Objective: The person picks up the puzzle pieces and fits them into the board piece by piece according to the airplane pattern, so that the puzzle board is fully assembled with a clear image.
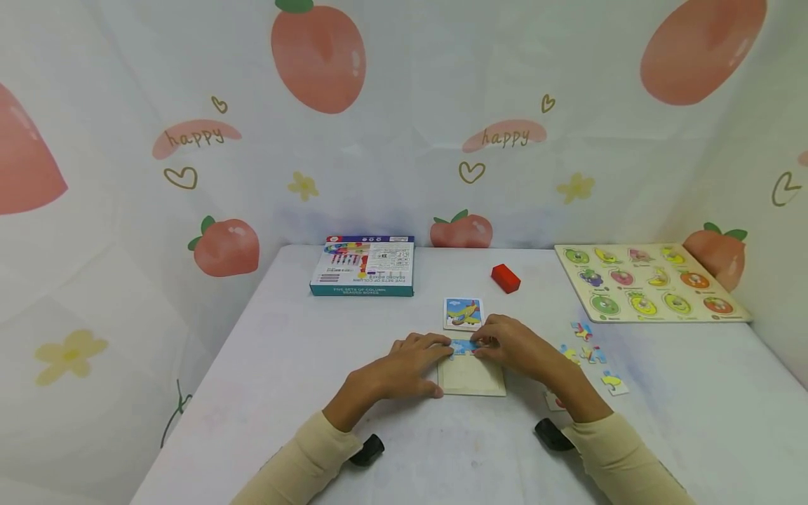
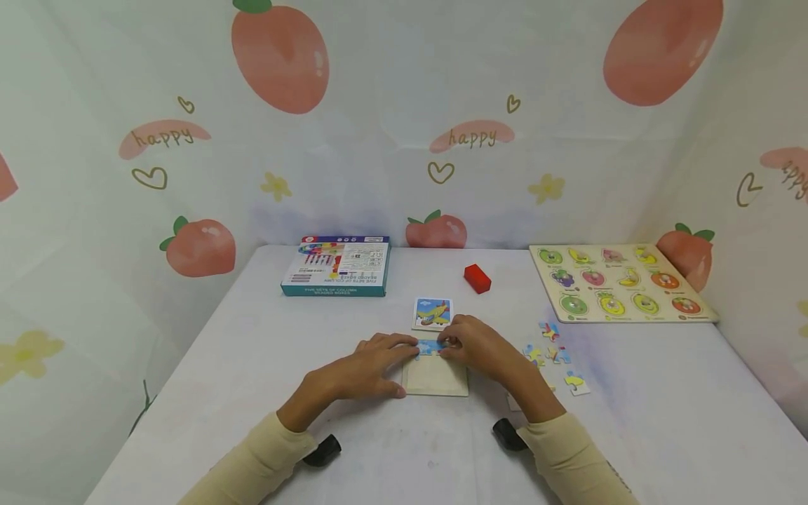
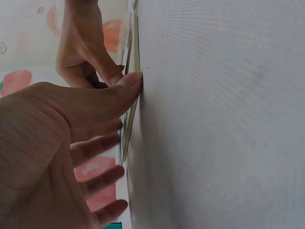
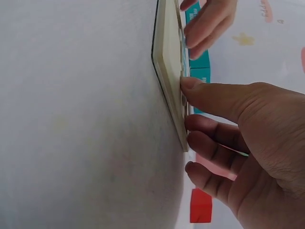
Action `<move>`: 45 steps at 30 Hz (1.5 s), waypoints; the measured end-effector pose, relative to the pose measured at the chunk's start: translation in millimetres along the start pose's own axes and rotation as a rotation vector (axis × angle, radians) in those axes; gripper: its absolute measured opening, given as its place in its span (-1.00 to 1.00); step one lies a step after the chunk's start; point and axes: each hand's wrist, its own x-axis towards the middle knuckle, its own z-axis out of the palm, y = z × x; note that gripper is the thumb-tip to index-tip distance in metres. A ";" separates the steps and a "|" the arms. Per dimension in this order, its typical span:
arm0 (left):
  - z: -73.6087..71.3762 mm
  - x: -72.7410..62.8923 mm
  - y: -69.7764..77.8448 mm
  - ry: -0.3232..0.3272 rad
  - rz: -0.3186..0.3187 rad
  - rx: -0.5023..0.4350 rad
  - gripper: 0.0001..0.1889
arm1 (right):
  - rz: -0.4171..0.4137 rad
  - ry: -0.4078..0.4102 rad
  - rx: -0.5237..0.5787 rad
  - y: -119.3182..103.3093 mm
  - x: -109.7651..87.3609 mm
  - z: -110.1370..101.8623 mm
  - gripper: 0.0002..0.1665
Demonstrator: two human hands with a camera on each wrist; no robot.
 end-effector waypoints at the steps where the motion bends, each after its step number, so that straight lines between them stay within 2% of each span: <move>1: 0.1 0.7 0.5 0.000 0.012 -0.004 -0.24 | -0.005 0.004 0.000 0.1 -0.4 0.1 -0.73; 8: 0.4 3.7 4.9 -0.017 0.062 -0.051 -0.25 | -0.031 0.027 -0.007 0.6 -1.2 0.8 -0.76; 17: 3.0 5.3 4.5 -0.043 0.074 -0.014 -0.25 | 0.006 0.047 -0.026 -0.8 -0.9 3.3 -0.73; 28: 2.4 2.8 6.0 -0.081 0.057 0.011 -0.25 | 0.015 0.048 -0.035 -1.2 -1.5 3.4 -0.73; 35: 2.6 2.3 4.2 -0.081 0.055 -0.008 -0.24 | 0.027 0.023 0.003 -0.6 -0.7 1.5 -0.68; 41: 2.0 2.4 4.5 -0.083 0.044 -0.029 -0.23 | -0.002 0.029 0.052 9.8 -1.6 -4.6 -0.63; 45: 3.8 3.6 2.7 -0.086 0.039 -0.021 -0.22 | 0.022 0.039 0.059 17.2 -5.2 -13.0 -0.61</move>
